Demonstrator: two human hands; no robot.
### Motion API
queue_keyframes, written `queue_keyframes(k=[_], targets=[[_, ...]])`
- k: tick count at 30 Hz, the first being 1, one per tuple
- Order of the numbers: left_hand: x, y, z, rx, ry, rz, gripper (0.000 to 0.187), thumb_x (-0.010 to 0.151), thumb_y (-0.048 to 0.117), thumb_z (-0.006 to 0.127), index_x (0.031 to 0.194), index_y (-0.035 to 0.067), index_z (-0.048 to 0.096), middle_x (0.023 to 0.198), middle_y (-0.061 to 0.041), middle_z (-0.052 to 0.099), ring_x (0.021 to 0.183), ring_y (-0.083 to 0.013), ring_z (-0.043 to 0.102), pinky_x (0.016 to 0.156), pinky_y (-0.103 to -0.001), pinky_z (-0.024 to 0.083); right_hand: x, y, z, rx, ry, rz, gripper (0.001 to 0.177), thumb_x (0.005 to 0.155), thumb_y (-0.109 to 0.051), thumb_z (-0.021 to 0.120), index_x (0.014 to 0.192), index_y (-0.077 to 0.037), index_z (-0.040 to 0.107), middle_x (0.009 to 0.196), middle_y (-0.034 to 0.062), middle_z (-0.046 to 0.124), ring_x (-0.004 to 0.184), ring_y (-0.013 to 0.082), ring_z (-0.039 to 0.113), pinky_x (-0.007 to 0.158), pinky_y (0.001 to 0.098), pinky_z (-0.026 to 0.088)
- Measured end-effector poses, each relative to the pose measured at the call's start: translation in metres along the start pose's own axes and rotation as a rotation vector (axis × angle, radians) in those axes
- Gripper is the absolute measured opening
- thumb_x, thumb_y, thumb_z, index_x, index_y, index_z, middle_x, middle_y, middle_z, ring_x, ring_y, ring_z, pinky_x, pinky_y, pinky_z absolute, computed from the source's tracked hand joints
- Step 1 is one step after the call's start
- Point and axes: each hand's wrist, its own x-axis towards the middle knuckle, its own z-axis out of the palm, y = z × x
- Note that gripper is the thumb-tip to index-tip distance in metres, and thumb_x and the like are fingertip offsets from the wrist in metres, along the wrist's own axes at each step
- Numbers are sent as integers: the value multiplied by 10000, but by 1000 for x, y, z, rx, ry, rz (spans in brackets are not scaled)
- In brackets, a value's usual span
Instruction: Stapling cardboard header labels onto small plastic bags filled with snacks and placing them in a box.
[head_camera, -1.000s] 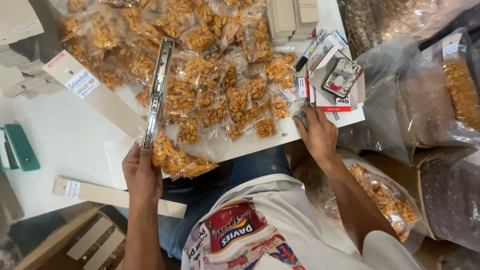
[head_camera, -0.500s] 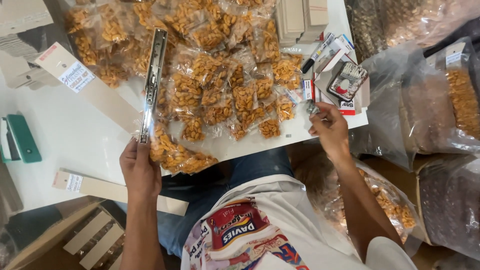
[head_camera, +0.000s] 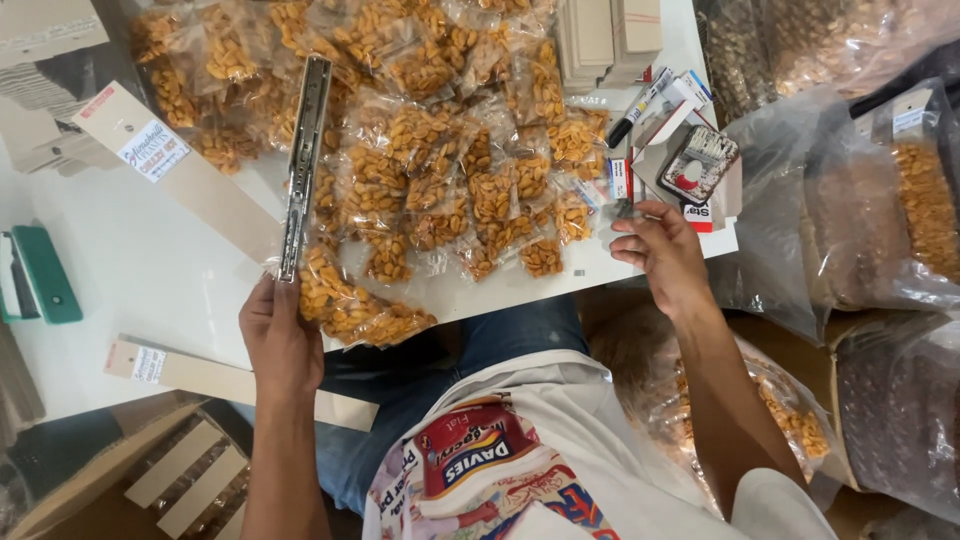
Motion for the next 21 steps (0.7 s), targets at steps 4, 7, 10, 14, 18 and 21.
queue_keyframes(k=[4, 7, 10, 14, 18, 21], targets=[[11, -22, -22, 8, 1, 21, 137, 1043, 57, 564, 1093, -13, 671, 970, -152, 717, 939, -259, 753, 856, -375, 643, -19, -31, 39, -286, -17, -179, 271, 1057, -55, 490, 1327, -63, 512, 1037, 197, 724, 813, 234, 734, 755, 341, 622], [13, -27, -23, 10, 12, 37, 141, 1037, 58, 566, 1099, -3, 676, 959, -133, 710, 931, -229, 741, 851, -370, 636, -28, -61, 82, -665, -52, -446, 217, 1060, -26, 564, 1275, -27, 588, 1112, 224, 736, 936, 286, 741, 788, 378, 606], [17, -35, -29, 40, 13, 76, 92, 1009, 34, 589, 970, 39, 672, 842, -74, 669, 796, -165, 698, 741, -308, 603, -24, -74, 132, -758, -121, -843, 227, 985, 40, 673, 1183, -54, 734, 1050, 162, 675, 973, 357, 698, 799, 395, 601], [21, -47, -35, 136, 25, 133, 120, 1023, 92, 591, 954, 77, 689, 818, -16, 647, 798, -103, 651, 719, -270, 564, -34, -79, 216, -656, -201, -1145, 196, 962, -23, 747, 1149, -77, 772, 1047, 101, 670, 936, 296, 696, 799, 375, 616], [18, -43, -23, 185, 13, 196, 145, 1029, 147, 621, 984, 72, 735, 851, 6, 634, 842, -100, 586, 780, -314, 558, -53, -62, 288, -440, -271, -1185, 188, 953, -118, 780, 1131, -81, 734, 1031, 58, 737, 861, 231, 736, 782, 361, 626], [13, -30, -12, 228, 14, 218, 167, 1035, 143, 623, 912, 87, 722, 786, 15, 625, 802, -84, 562, 731, -275, 530, -59, -59, 323, -346, -307, -1382, 102, 933, -49, 760, 1027, -29, 725, 983, 117, 725, 891, 333, 722, 800, 438, 595]])
